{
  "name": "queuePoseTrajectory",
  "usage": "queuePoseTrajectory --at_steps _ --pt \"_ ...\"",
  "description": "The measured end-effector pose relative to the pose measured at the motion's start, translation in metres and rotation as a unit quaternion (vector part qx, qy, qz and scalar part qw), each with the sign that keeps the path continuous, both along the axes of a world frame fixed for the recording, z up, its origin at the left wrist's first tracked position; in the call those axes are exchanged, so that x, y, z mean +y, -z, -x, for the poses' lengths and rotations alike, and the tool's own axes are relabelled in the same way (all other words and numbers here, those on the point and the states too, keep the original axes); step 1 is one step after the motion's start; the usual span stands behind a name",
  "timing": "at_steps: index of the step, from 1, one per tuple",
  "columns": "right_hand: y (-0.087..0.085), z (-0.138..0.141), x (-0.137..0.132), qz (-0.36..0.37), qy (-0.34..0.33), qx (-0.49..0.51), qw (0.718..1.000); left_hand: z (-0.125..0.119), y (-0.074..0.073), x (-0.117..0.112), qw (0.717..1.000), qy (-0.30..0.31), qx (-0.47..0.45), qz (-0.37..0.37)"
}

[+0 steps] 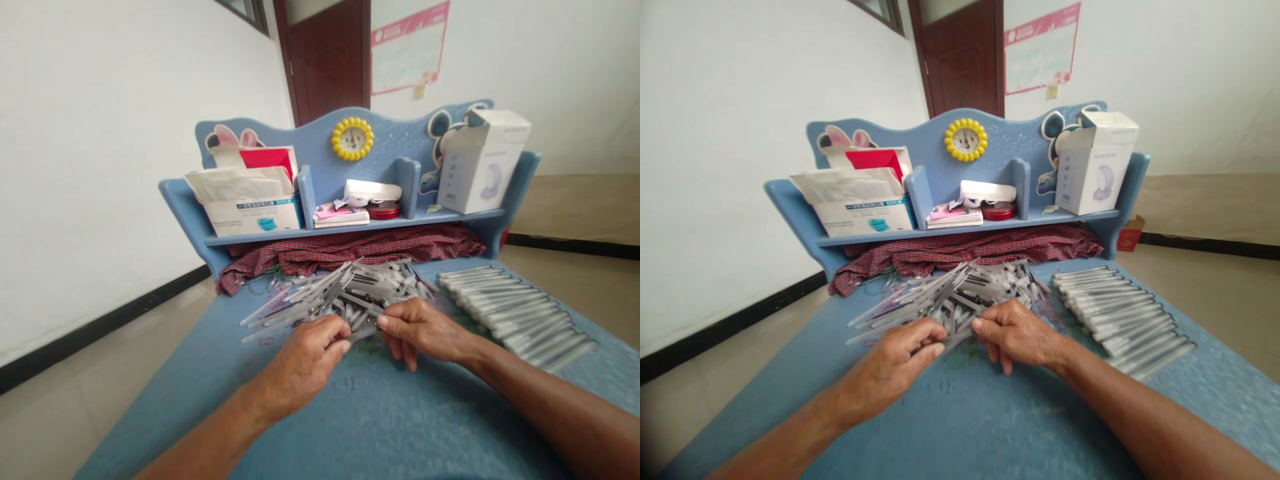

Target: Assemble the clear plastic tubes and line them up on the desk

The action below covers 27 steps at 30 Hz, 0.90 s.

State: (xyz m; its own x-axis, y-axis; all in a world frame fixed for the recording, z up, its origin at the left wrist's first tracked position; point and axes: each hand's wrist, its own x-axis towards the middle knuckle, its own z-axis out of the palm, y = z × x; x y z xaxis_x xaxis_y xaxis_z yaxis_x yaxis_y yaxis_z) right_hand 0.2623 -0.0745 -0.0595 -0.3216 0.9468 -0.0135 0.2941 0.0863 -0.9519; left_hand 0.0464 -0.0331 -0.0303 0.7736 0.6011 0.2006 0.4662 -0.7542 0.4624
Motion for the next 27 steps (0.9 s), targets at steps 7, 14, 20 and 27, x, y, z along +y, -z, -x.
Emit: queuePoseTrajectory --at_steps 7,14,20,27 --pt "-0.004 0.000 -0.001 -0.001 0.009 0.035 0.999 0.000 0.002 0.000 1.000 0.002 -0.001 -0.021" --pt "0.001 0.001 0.001 0.049 0.004 0.022 0.999 0.000 0.006 0.001 0.999 0.019 -0.006 -0.045" --pt "0.000 0.002 0.001 0.061 0.002 0.044 0.997 0.000 0.010 0.002 0.997 0.026 -0.012 -0.075" --pt "0.002 0.007 0.000 0.121 0.004 0.065 0.990 0.001 0.016 0.001 0.987 0.052 0.004 -0.150"
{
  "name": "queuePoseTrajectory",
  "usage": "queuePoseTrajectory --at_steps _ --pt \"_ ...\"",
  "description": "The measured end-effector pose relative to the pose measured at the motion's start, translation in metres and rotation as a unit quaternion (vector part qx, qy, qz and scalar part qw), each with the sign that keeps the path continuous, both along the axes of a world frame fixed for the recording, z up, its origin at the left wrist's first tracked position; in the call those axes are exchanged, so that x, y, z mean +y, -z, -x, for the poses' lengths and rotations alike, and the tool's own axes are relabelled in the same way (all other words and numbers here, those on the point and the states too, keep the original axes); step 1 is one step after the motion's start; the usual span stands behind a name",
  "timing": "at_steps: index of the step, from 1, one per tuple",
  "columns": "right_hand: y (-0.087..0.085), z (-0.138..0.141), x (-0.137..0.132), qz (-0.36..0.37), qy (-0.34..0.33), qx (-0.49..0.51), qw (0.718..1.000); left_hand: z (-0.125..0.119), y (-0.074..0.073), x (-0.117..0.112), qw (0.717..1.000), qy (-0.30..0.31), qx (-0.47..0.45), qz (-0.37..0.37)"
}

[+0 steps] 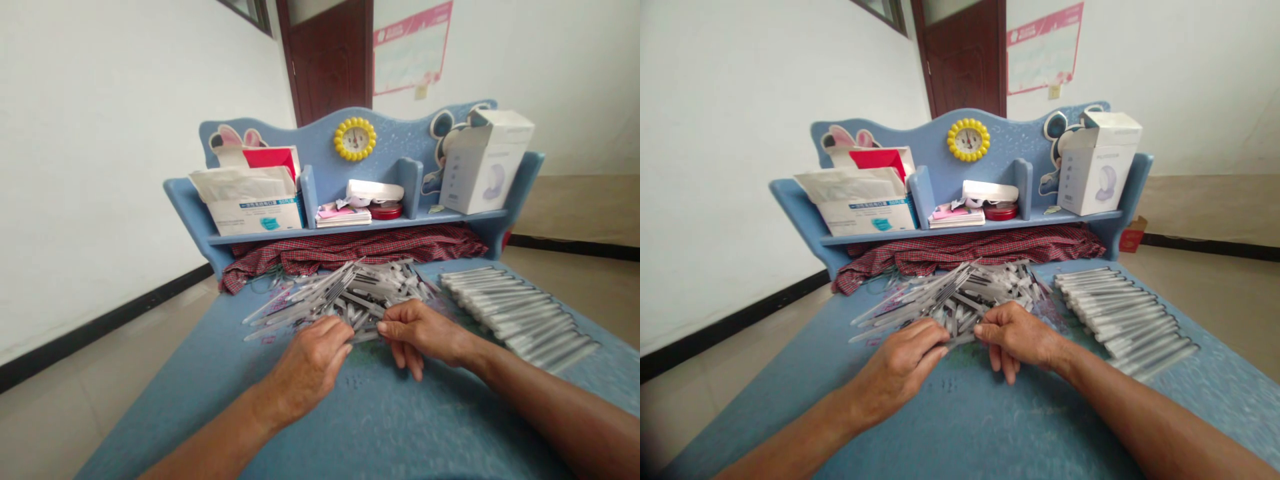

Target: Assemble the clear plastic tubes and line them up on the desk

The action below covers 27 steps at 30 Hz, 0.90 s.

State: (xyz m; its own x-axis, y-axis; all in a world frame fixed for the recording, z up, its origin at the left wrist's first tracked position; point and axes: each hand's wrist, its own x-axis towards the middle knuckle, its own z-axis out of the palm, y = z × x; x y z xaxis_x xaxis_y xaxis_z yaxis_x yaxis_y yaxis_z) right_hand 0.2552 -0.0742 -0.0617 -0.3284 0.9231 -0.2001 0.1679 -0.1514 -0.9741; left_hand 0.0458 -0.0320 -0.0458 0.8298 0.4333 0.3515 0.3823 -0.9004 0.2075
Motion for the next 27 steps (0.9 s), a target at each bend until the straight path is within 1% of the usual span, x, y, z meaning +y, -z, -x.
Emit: queuePoseTrajectory --at_steps 4,8,10,12,14,15,18,19,20,21,22,24,26,27 --pt "0.002 0.001 0.000 0.017 0.008 0.010 1.000 0.000 0.002 0.000 0.999 -0.006 0.018 -0.043" --pt "0.005 0.004 -0.001 0.017 0.011 0.013 1.000 -0.001 0.003 -0.001 0.995 -0.015 0.062 -0.082" --pt "0.005 0.006 -0.001 0.011 0.014 0.008 1.000 -0.002 0.001 -0.001 0.991 -0.029 0.084 -0.095" --pt "0.004 0.007 -0.001 -0.007 0.023 -0.004 1.000 -0.001 -0.001 0.000 0.989 -0.054 0.098 -0.100" --pt "0.002 0.008 0.000 -0.043 0.045 -0.032 0.998 0.002 -0.005 0.003 0.989 -0.080 0.088 -0.084" --pt "0.001 0.008 0.001 -0.066 0.059 -0.054 0.995 0.003 -0.007 0.006 0.991 -0.091 0.068 -0.066" --pt "-0.004 0.009 0.003 -0.138 0.090 -0.155 0.974 0.009 -0.015 0.016 0.991 -0.127 -0.033 0.011" --pt "-0.007 0.010 0.004 -0.168 0.092 -0.201 0.961 0.011 -0.018 0.020 0.986 -0.144 -0.069 0.037" --pt "-0.009 0.011 0.005 -0.204 0.090 -0.252 0.942 0.013 -0.020 0.023 0.979 -0.163 -0.103 0.061" --pt "-0.013 0.013 0.006 -0.241 0.084 -0.309 0.916 0.014 -0.022 0.026 0.971 -0.180 -0.132 0.085" --pt "-0.016 0.016 0.008 -0.275 0.074 -0.370 0.884 0.015 -0.023 0.029 0.962 -0.191 -0.159 0.111" --pt "-0.023 0.023 0.014 -0.318 0.044 -0.496 0.807 0.017 -0.023 0.032 0.941 -0.197 -0.209 0.176" --pt "-0.030 0.032 0.023 -0.332 -0.001 -0.596 0.731 0.018 -0.022 0.034 0.916 -0.190 -0.258 0.242" --pt "-0.032 0.037 0.027 -0.337 -0.027 -0.629 0.701 0.019 -0.021 0.034 0.903 -0.187 -0.280 0.267"
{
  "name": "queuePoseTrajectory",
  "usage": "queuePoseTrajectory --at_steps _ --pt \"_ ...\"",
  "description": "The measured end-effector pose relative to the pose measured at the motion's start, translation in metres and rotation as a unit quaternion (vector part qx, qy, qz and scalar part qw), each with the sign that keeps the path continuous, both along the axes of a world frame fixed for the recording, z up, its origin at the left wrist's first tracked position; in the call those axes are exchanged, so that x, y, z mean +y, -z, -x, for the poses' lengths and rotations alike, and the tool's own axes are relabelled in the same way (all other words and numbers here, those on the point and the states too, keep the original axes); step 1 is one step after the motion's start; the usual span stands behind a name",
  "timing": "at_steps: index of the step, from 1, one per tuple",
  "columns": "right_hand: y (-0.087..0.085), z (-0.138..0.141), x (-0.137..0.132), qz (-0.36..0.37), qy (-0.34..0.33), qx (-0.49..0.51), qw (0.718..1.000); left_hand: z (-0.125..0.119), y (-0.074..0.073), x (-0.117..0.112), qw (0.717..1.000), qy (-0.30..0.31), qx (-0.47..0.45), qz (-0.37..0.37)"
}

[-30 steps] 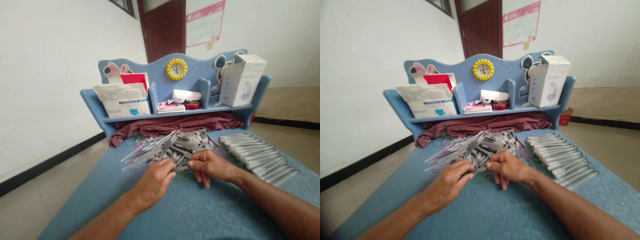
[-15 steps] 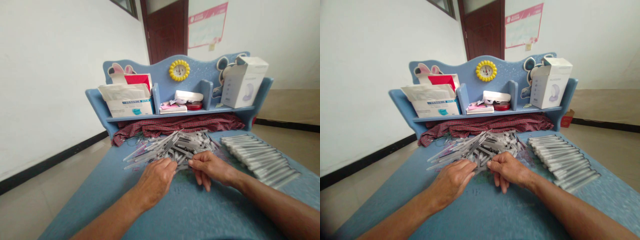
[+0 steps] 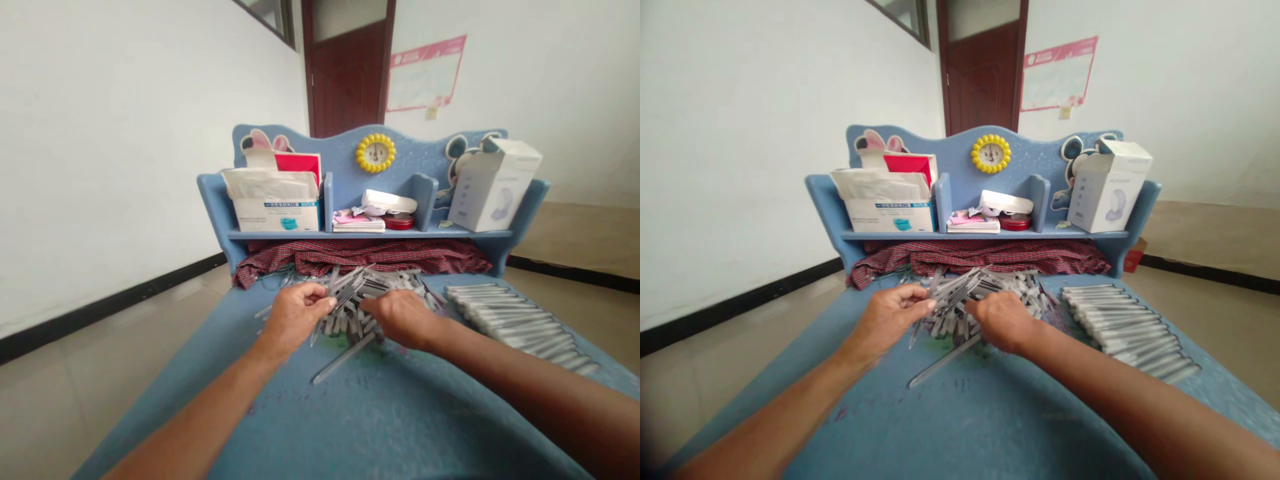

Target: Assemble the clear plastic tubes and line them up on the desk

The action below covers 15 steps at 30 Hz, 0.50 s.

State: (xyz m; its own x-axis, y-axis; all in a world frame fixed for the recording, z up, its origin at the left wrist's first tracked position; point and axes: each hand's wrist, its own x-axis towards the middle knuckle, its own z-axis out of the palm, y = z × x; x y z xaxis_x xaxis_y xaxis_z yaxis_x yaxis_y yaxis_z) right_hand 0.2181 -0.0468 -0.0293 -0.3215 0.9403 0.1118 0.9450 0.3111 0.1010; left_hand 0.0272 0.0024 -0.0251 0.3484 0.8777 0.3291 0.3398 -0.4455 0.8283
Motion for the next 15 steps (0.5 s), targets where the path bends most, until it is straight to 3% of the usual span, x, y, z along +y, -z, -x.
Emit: queuePoseTrajectory --at_steps 6,15 --pt "0.000 0.022 0.019 0.018 -0.047 -0.109 0.993 0.002 0.001 0.000 0.995 -0.021 -0.085 0.049" --pt "0.000 0.021 0.031 0.014 -0.095 -0.162 0.982 0.003 0.006 0.003 0.996 -0.007 -0.078 0.049"
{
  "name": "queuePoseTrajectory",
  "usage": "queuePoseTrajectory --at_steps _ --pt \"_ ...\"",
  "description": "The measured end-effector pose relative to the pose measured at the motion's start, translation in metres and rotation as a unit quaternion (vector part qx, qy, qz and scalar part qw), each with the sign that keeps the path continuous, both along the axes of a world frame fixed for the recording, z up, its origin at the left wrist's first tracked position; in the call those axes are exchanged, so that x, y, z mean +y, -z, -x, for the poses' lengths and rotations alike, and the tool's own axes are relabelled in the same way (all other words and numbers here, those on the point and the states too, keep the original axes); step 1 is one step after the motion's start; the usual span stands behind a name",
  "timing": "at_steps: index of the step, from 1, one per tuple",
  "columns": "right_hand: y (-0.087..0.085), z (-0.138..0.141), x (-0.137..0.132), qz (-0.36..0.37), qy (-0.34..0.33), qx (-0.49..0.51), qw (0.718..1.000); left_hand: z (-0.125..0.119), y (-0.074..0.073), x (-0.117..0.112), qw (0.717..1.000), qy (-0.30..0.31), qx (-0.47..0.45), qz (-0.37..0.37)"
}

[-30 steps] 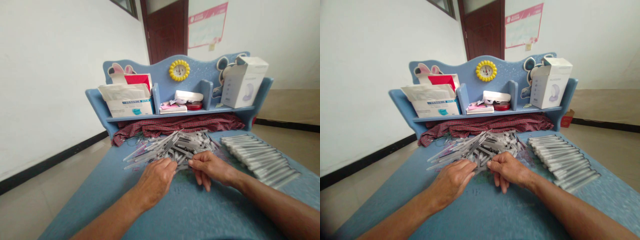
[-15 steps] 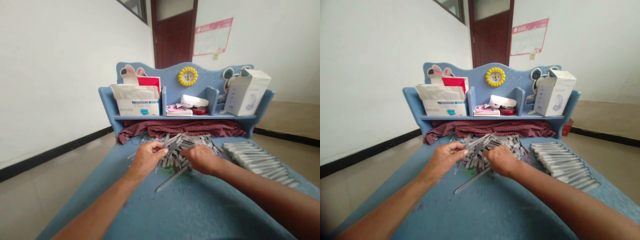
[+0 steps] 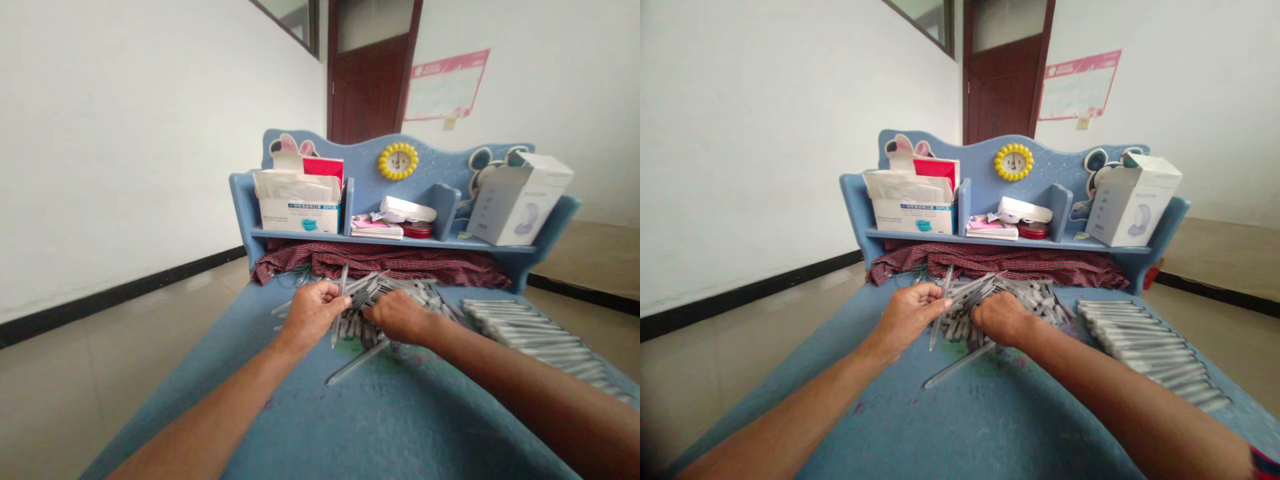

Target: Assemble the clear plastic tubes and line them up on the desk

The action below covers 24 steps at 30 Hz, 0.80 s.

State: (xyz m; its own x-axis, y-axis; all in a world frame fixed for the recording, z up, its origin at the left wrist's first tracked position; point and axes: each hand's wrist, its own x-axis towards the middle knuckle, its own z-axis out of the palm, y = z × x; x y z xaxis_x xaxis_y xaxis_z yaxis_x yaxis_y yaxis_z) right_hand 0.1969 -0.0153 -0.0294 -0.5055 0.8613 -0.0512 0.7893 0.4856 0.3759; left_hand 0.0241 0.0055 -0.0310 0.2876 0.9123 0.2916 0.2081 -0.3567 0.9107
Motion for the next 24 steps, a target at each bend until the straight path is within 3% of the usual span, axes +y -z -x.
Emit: queuePoseTrajectory --at_steps 8,11,13,15,16,18,20,22,24 --pt "0.005 -0.008 0.006 -0.001 -0.085 -0.004 0.996 0.000 0.003 0.002 1.000 -0.009 0.013 0.001" --pt "0.008 -0.017 0.004 -0.016 -0.087 0.076 0.993 0.000 0.000 0.000 0.999 -0.006 -0.016 0.028" --pt "0.011 -0.022 -0.001 -0.031 -0.064 0.195 0.978 0.000 -0.002 -0.001 0.998 -0.009 -0.038 0.057" --pt "0.013 -0.025 -0.010 -0.002 -0.023 0.376 0.926 0.001 -0.004 -0.001 0.994 -0.014 -0.064 0.090" --pt "0.015 -0.026 -0.015 0.035 0.001 0.474 0.880 0.001 -0.004 -0.001 0.991 -0.015 -0.080 0.107" --pt "0.018 -0.024 -0.025 0.125 0.041 0.637 0.760 0.002 -0.005 0.000 0.983 -0.010 -0.117 0.141" --pt "0.021 -0.021 -0.036 0.188 0.057 0.733 0.652 0.001 -0.005 0.000 0.974 0.006 -0.151 0.169" --pt "0.023 -0.017 -0.045 0.211 0.053 0.782 0.585 0.000 -0.006 -0.002 0.966 0.021 -0.176 0.190" --pt "0.023 -0.014 -0.052 0.221 0.041 0.810 0.541 -0.001 -0.007 -0.005 0.959 0.030 -0.195 0.204"
